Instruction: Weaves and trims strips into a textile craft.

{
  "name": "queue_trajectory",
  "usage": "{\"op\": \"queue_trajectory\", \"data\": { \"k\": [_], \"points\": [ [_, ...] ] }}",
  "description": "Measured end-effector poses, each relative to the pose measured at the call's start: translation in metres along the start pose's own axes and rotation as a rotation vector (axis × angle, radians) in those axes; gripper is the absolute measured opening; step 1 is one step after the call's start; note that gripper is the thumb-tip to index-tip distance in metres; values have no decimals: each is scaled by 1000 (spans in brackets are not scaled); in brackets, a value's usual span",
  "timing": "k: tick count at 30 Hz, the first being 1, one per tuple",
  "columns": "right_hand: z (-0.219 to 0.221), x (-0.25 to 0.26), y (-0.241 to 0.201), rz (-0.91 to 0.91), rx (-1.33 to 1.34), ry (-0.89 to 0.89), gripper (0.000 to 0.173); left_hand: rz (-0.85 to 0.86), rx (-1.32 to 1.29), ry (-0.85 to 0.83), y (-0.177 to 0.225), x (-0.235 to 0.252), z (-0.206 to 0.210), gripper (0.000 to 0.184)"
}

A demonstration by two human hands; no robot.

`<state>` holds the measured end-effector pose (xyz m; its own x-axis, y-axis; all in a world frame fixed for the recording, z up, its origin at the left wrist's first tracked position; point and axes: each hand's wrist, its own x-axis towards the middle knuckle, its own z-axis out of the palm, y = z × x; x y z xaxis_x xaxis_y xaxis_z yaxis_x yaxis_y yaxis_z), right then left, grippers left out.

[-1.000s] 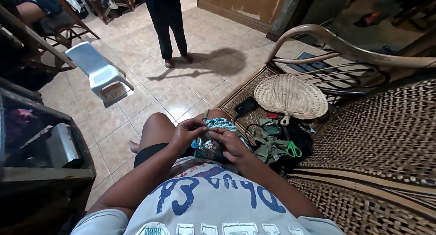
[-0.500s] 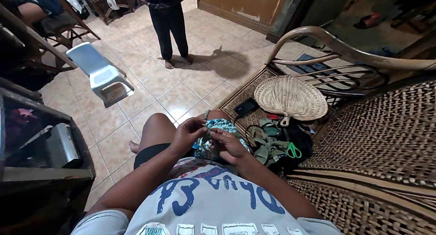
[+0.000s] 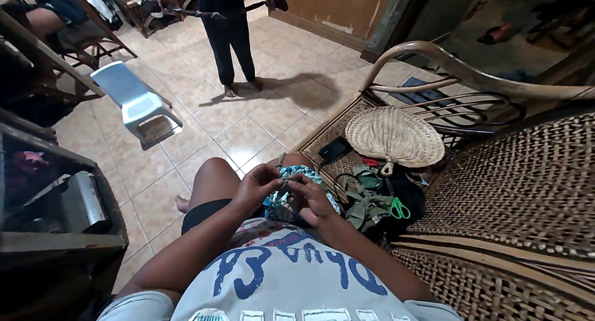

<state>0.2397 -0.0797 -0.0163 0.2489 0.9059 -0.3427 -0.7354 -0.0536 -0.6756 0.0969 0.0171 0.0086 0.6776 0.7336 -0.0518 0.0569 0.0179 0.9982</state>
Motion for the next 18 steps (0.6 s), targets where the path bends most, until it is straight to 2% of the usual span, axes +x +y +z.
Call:
{"op": "queue_trajectory", "data": {
  "k": [4,7,10,18],
  "points": [
    [0,4,6,-46,20,9,15,67,134,2,-1,0,-1,10],
    [-1,5,11,-211,-122,26,14,126,299,-4,-3,0,-2,13],
    [-3,5,12,-341,-203,37,14,171,356,12,-3,-2,-2,15],
    [-5,5,14,-460,-280,7,14,544,623,99,-12,-3,-2,13]
  ]
}}
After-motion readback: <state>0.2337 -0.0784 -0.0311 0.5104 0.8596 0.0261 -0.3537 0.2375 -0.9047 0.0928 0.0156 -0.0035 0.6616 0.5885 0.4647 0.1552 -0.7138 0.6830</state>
